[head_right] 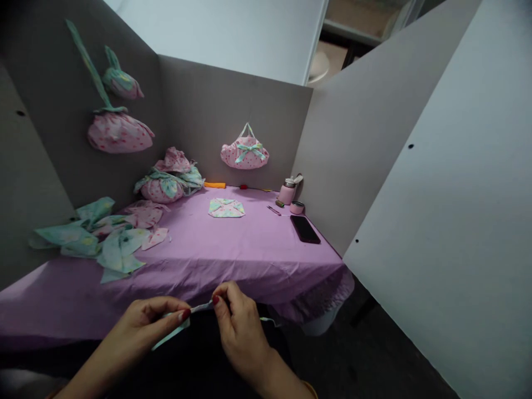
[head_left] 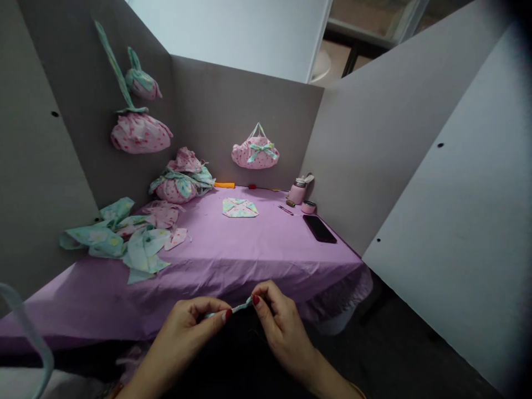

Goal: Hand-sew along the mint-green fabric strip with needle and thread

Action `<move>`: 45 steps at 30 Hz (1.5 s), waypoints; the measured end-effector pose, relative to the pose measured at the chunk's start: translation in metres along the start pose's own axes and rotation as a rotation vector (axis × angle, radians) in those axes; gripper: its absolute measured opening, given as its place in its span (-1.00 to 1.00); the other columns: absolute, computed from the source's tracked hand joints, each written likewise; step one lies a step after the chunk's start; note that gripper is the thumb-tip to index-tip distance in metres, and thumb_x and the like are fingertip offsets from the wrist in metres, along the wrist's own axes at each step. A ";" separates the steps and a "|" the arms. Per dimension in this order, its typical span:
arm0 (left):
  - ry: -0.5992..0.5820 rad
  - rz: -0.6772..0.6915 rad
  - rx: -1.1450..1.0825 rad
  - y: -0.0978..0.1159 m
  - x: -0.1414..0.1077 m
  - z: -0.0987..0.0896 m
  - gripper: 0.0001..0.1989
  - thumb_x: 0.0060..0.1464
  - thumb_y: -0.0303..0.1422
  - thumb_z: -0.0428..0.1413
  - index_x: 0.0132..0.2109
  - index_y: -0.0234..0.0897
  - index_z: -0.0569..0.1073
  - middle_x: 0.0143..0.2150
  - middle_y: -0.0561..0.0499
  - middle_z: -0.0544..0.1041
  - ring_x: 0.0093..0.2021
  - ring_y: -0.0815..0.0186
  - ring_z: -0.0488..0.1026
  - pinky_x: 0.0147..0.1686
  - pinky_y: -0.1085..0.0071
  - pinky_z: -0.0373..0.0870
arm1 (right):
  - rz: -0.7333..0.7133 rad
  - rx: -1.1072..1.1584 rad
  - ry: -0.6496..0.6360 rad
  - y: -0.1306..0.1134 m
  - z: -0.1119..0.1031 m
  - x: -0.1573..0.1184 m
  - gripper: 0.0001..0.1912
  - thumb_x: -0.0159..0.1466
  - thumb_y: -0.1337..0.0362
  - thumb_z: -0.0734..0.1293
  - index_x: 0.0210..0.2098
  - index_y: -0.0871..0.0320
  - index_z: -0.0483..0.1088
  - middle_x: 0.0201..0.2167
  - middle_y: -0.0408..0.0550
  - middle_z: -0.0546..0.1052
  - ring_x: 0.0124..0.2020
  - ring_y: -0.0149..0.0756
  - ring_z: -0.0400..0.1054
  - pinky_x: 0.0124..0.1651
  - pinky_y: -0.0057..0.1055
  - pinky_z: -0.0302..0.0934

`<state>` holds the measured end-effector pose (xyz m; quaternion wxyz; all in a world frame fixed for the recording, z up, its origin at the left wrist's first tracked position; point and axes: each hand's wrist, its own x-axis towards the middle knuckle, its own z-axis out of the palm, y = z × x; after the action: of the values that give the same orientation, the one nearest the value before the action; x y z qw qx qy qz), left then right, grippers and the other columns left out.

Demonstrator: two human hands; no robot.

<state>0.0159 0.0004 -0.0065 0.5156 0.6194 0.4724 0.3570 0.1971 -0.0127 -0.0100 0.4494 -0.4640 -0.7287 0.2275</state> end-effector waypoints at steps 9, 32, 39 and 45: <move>-0.011 0.039 -0.013 -0.003 0.001 -0.002 -0.82 0.00 -0.31 0.11 -0.30 -0.24 0.58 -0.41 0.02 0.60 -0.38 0.26 0.45 -0.38 0.46 0.32 | -0.087 0.074 -0.190 -0.003 0.002 -0.001 -0.78 0.28 0.36 0.15 -0.29 0.13 0.43 -0.44 -0.14 0.48 -0.43 -0.43 0.34 -0.37 -0.51 0.15; -0.014 0.099 0.065 -0.003 0.000 -0.002 -0.81 0.04 -0.34 0.08 -0.24 -0.25 0.57 -0.38 0.03 0.62 -0.36 0.26 0.49 -0.39 0.48 0.35 | -0.107 0.053 -0.203 -0.004 0.004 0.002 -0.72 0.24 0.46 0.17 -0.18 0.10 0.45 -0.37 -0.12 0.52 -0.34 -0.41 0.39 -0.28 -0.51 0.20; 0.053 0.238 0.269 0.000 -0.002 -0.002 -0.80 0.05 -0.43 0.05 -0.22 -0.24 0.56 -0.28 -0.01 0.63 -0.31 0.27 0.53 -0.30 0.46 0.39 | -0.074 -0.016 -0.176 -0.003 0.005 0.000 -0.70 0.22 0.42 0.18 -0.06 0.18 0.35 -0.31 -0.07 0.51 -0.37 -0.38 0.39 -0.33 -0.49 0.22; 0.058 0.286 0.356 0.004 -0.004 -0.001 -0.80 0.04 -0.44 0.04 -0.24 -0.22 0.55 -0.32 0.01 0.63 -0.35 0.28 0.54 -0.36 0.46 0.41 | -0.104 -0.026 -0.198 -0.003 0.005 -0.002 -0.74 0.26 0.39 0.14 -0.16 0.16 0.41 -0.36 -0.07 0.51 -0.36 -0.37 0.39 -0.30 -0.46 0.22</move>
<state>0.0147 -0.0032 -0.0022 0.3283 0.7507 0.4500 0.3551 0.1913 -0.0155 -0.0108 0.3805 -0.4066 -0.7955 0.2390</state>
